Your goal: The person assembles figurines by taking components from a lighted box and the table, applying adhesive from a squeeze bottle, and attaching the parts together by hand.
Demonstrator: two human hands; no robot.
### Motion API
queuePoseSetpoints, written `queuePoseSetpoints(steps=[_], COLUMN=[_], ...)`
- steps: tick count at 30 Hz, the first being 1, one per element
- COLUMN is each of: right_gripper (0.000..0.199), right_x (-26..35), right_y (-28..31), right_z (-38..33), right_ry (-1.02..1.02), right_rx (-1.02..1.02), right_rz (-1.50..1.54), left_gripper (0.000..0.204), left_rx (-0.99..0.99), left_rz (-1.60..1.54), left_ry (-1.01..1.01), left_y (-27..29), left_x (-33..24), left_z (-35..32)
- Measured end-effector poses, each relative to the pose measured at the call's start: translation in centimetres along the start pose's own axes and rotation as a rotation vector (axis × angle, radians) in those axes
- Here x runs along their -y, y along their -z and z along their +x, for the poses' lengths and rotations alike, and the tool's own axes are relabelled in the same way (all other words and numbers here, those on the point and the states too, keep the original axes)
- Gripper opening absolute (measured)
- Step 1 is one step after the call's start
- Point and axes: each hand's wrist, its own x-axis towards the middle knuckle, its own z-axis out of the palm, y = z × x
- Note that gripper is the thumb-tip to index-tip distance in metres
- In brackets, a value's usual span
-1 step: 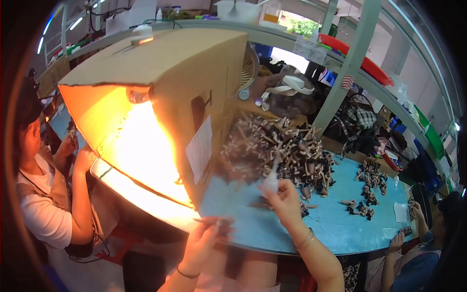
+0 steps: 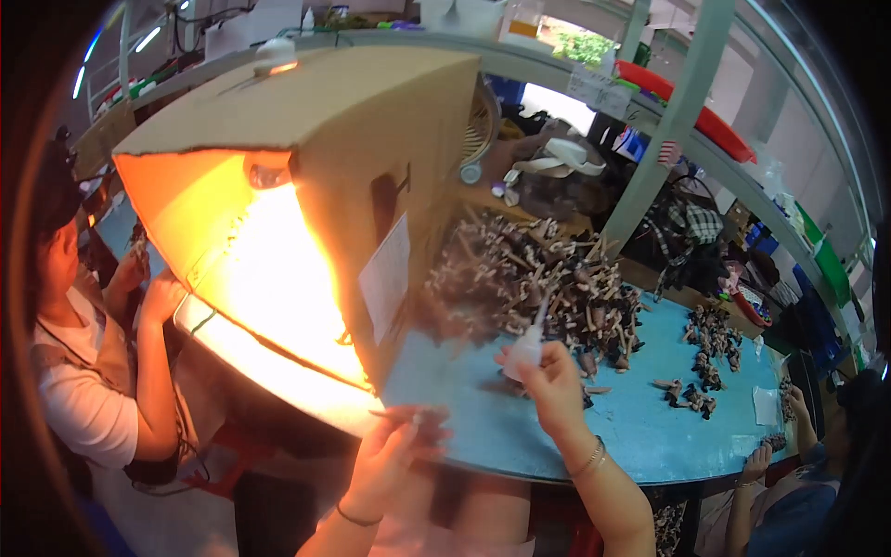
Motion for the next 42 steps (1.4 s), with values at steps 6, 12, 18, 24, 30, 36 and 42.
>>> queuePoseSetpoints(steps=[6,12,18,24,30,36,42], right_gripper=[0.029,0.042,0.052,0.053,0.052,0.050,0.050], right_x=[3.2,5.3,7.5,7.7,7.9,7.7,7.8], right_y=[0.4,0.4,0.0,0.0,0.4,0.2,0.3], right_z=[-4.5,-7.3,-10.1,-10.8,-10.5,-10.4,-10.2], right_ry=[-0.041,0.331,0.784,0.750,0.753,0.742,0.745], right_rx=[0.067,-0.170,-0.049,-0.030,0.110,0.096,0.098], right_rz=[0.250,-0.055,-0.578,-0.653,-0.671,-0.673,-0.667], left_gripper=[0.025,0.026,0.035,0.032,0.030,0.029,0.029], left_rx=[0.075,0.124,0.202,0.166,0.189,0.229,0.238], left_rz=[0.159,0.679,1.159,1.121,1.121,1.123,1.134], left_ry=[-0.028,-0.651,-1.023,-1.028,-0.995,-0.895,-0.889], left_y=[-2.1,-1.3,-1.3,-1.9,-2.2,-1.1,-1.0], left_x=[-0.9,-0.3,-1.7,-1.4,-1.5,-1.2,-1.2], left_z=[-0.1,-0.4,-0.3,-0.3,-0.4,-0.9,-0.9])
